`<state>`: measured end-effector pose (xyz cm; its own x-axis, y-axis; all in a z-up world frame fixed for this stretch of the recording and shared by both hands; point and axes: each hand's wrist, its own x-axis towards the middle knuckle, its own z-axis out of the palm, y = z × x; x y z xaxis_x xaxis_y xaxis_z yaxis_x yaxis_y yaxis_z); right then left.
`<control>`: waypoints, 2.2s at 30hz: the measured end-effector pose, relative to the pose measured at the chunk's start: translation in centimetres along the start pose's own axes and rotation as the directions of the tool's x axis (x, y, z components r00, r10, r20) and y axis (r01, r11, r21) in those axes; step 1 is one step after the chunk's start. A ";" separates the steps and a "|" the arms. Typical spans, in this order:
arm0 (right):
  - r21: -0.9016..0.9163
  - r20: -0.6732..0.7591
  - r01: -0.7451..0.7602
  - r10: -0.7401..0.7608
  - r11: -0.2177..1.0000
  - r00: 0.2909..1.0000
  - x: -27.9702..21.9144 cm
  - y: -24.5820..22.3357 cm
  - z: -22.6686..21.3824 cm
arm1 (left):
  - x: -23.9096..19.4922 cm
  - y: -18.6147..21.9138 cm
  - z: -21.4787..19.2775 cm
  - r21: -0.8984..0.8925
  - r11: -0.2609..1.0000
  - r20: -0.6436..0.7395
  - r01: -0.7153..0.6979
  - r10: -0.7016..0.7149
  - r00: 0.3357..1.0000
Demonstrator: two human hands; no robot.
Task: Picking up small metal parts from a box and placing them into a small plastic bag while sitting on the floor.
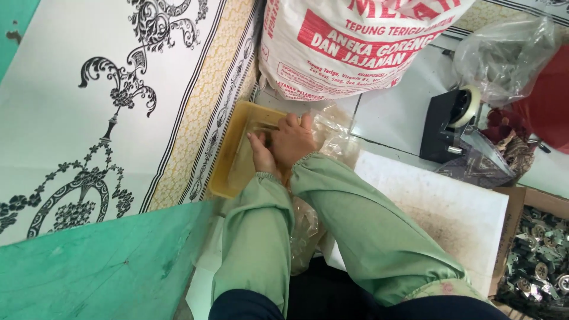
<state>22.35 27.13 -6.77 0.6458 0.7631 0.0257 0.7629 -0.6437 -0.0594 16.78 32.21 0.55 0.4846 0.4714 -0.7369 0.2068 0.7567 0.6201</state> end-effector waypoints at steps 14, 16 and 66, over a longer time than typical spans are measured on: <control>0.302 -0.269 -0.032 0.117 0.953 0.956 -19.9 -1.1 -9.8 | -17.8 -9.7 -6.0 0.343 0.772 0.414 -0.536 0.388 0.823; 0.319 -0.233 -0.034 0.113 0.947 0.966 -24.9 -0.9 -10.4 | -18.7 -13.2 -8.8 0.389 0.764 0.458 -0.515 0.324 0.828; 0.532 -0.415 -0.358 0.605 0.767 0.680 -49.8 32.7 -14.1 | -29.3 -28.0 10.9 0.461 0.235 0.887 -0.856 -0.087 0.454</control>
<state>15.61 -32.74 4.12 0.9123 0.1055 0.3957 0.3391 -0.7364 -0.5855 6.10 -7.74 7.72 0.9556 -0.2538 -0.1496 0.0254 -0.4347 0.9002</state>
